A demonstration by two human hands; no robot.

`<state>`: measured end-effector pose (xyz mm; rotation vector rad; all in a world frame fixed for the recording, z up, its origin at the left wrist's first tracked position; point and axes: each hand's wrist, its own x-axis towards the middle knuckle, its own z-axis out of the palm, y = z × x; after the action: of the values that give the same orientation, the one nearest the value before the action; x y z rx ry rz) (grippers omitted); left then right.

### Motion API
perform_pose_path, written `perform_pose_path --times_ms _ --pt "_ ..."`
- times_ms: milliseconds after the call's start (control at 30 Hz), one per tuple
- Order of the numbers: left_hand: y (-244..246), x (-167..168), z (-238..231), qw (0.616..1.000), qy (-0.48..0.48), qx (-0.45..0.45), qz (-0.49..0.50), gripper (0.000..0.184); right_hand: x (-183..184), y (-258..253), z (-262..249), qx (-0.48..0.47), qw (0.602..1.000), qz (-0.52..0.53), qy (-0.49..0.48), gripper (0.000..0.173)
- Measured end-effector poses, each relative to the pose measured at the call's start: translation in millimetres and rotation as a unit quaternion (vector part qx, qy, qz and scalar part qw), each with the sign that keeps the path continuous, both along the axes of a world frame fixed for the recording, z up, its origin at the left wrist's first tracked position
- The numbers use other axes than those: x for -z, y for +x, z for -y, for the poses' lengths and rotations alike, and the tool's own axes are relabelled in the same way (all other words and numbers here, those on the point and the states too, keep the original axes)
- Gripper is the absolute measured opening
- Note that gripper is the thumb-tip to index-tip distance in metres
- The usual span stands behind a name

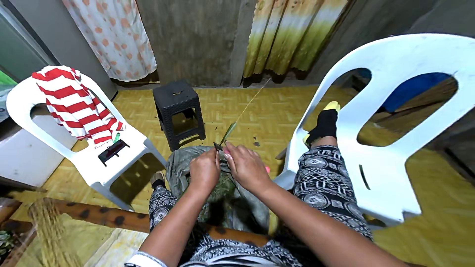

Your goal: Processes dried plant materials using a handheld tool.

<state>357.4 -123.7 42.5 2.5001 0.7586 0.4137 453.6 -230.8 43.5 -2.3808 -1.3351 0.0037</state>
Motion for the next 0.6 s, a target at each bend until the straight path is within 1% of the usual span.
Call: perform_pose_path --times_ms 133,267,400,500,600 --pt "-7.6 3.4 -2.5 1.000 0.004 0.018 0.016 0.035 -0.4 10.9 1.5 0.008 0.999 0.034 0.031 0.045" --pt "-17.1 11.5 -0.8 0.998 0.037 0.024 0.038 0.034 1.5 23.7 3.3 0.012 0.994 0.092 0.058 0.040" --pt "-21.6 14.8 0.6 0.996 0.054 0.018 0.063 0.031 -5.1 37.7 2.6 0.027 0.993 0.099 0.066 0.040" --pt "-25.2 12.3 0.1 0.997 0.031 0.018 0.071 0.032 -24.1 54.5 4.3 0.072 0.994 0.064 0.049 0.044" --pt "-27.6 7.2 -3.8 0.997 -0.042 0.015 0.057 0.036 -37.9 67.1 8.6 0.108 0.990 0.035 0.087 0.047"
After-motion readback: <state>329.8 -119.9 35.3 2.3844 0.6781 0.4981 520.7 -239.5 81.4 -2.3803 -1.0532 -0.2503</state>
